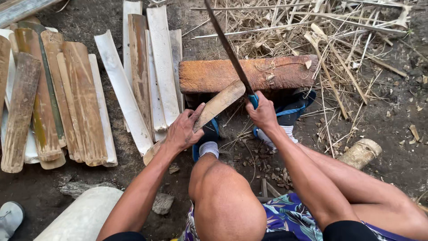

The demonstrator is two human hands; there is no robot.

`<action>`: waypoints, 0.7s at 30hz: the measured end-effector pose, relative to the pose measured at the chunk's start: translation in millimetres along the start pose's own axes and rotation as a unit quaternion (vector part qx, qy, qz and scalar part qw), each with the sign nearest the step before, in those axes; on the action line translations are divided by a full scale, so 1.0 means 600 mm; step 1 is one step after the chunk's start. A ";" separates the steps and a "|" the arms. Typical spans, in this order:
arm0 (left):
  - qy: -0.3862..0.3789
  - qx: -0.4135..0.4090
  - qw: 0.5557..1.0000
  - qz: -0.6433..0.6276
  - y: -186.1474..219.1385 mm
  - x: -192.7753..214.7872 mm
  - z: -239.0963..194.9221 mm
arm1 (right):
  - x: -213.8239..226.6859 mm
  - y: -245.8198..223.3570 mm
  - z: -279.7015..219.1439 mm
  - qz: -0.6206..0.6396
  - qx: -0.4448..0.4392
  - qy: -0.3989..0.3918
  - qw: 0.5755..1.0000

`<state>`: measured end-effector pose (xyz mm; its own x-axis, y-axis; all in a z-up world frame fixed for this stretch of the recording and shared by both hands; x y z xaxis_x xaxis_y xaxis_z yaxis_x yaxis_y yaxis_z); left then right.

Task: The person sits on the ground and uses a long metal file to sharpen the edges of bamboo strips. They hold each strip against a wooden block and file the edges repeatedly, then place the finished pieces aside.

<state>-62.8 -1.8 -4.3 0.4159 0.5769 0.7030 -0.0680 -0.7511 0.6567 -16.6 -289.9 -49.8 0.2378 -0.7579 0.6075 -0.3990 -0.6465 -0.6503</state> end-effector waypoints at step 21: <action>-0.080 0.172 0.971 -0.145 -0.017 -0.009 0.002 | -0.014 -0.138 -0.089 0.069 0.169 0.100 0.978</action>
<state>-63.2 2.4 -15.2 0.5093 0.7441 0.4324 0.3694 -0.6428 0.6711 -32.6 -225.2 23.5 0.0106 -0.8291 0.5590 -0.0911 -0.5575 -0.8252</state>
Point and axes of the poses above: each hand's wrist, its own z-axis towards the middle knuckle, its own x-axis out of the back of the hand, y = z × x, the point moved 7 cm from there along z, towards the middle knuckle, and after that the axes turned 2 degrees about y, right-handed, at the moved point
